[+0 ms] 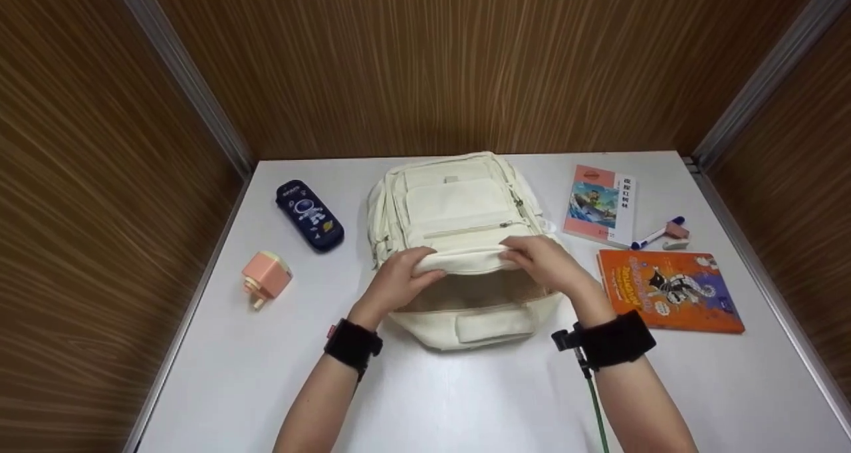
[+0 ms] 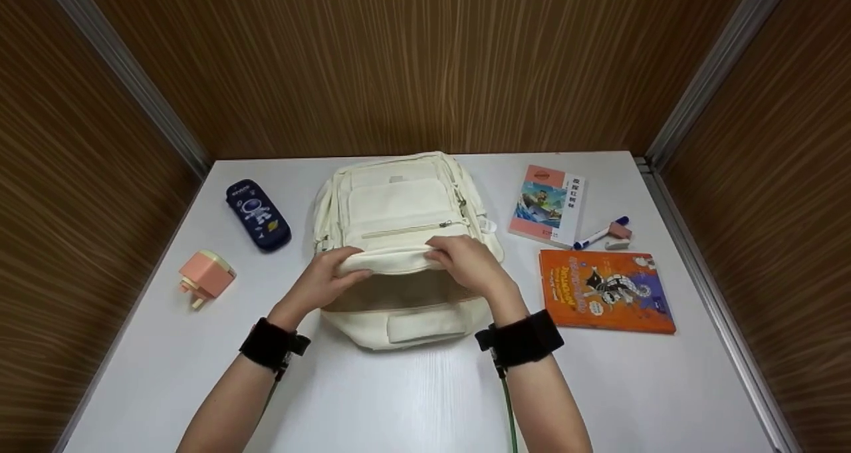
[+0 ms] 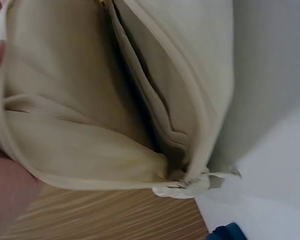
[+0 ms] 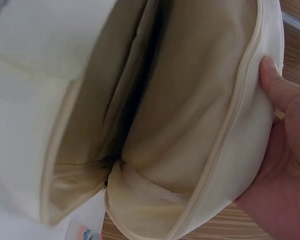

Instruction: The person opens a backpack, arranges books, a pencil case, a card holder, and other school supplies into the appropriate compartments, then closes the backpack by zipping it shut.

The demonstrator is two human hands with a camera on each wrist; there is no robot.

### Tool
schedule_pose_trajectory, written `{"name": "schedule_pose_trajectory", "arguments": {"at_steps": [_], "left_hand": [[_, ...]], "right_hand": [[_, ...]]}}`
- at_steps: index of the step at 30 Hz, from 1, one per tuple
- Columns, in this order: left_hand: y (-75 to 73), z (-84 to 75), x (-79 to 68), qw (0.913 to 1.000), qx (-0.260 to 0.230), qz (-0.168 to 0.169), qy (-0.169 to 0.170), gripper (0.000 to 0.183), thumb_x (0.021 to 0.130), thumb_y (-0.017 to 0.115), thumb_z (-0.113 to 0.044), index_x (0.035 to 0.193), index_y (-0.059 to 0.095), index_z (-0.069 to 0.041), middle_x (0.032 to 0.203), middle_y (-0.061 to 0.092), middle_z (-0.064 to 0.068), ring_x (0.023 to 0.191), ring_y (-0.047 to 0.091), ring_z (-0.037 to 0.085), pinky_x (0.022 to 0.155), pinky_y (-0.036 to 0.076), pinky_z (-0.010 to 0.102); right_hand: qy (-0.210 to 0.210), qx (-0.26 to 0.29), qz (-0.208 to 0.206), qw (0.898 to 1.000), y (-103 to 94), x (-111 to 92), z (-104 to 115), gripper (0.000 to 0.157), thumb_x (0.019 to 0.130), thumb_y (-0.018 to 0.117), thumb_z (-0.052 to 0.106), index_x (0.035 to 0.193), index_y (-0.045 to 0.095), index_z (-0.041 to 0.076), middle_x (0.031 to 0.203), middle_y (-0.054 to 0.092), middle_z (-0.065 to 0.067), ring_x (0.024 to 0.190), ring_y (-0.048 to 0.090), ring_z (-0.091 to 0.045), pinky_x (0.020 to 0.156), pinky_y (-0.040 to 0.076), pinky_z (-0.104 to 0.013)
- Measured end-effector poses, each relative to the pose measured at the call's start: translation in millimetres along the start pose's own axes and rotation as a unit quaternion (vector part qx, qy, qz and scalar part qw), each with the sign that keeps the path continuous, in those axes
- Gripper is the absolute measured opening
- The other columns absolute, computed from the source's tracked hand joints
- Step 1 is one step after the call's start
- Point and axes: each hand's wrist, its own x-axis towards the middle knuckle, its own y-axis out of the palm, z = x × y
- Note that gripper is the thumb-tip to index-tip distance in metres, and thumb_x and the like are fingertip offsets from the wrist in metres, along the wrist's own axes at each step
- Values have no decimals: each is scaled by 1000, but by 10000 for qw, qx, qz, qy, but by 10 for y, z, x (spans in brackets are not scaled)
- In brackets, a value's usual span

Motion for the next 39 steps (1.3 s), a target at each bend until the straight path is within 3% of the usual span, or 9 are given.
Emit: {"name": "schedule_pose_trajectory", "arguments": {"at_steps": [3,8,13,17,20,23,28,34,39], "left_hand": [[-45,119,48,9977,-672,1,-133,48,90,70,-40,125,64,-9,119,67,5,109,62,18,93,47,37],[-96,262,87,9938,-1097,-106,-167,50,92,70,-33,134,59,-8,129,63,7,118,58,20,100,43,38],[-105,270,110,9958,-833,-383,-65,40,94,68,-27,126,63,-3,127,63,13,134,42,38,110,32,46],[-108,234,119,9975,-467,-502,-198,49,89,70,-35,125,63,-3,127,63,14,138,33,45,113,23,52],[-96,208,131,9966,-528,-510,-368,47,89,68,-41,120,65,-6,116,68,10,120,56,33,103,39,46],[-80,180,157,9958,-554,-582,-444,37,94,63,-42,110,66,-9,95,70,4,90,65,20,83,50,40],[-103,138,254,9956,-173,-797,-451,30,101,56,-35,98,64,-6,70,56,0,69,56,18,71,50,40],[-172,142,395,9859,-136,-1227,-1130,30,101,55,-30,85,58,-5,64,43,-1,64,49,21,66,46,40],[-233,194,485,9759,-147,-1510,-1565,32,101,56,-27,78,57,-5,68,48,2,66,49,21,66,45,41]], "right_hand": [[-56,159,-159,9997,-142,104,2,15,99,60,16,104,70,6,93,68,-5,82,59,-21,76,47,-41],[190,474,-387,9979,-290,259,-21,14,100,59,18,99,68,8,85,62,-5,79,52,-21,73,41,-38],[360,706,-582,9952,-332,425,-66,17,101,57,19,98,65,5,84,59,-7,81,51,-22,74,39,-36],[448,665,-656,9946,-325,554,-82,17,101,56,20,97,64,5,85,59,-7,82,51,-22,74,38,-36],[498,522,-645,9953,-326,640,-88,18,102,56,20,94,63,6,81,57,-7,79,49,-22,71,37,-36],[590,361,-659,9954,-329,717,-92,19,102,55,21,92,61,6,79,55,-6,77,49,-23,70,36,-36],[886,-68,-820,9927,-304,835,-64,19,102,55,24,97,64,8,90,62,-10,84,54,-27,76,40,-44],[898,-674,-1252,9858,-247,873,-16,27,100,58,28,115,67,8,113,68,-14,105,62,-35,90,42,-53],[709,-816,-1593,9813,-213,770,-23,36,99,60,24,132,59,9,128,60,-17,122,51,-37,103,29,-56]]}}
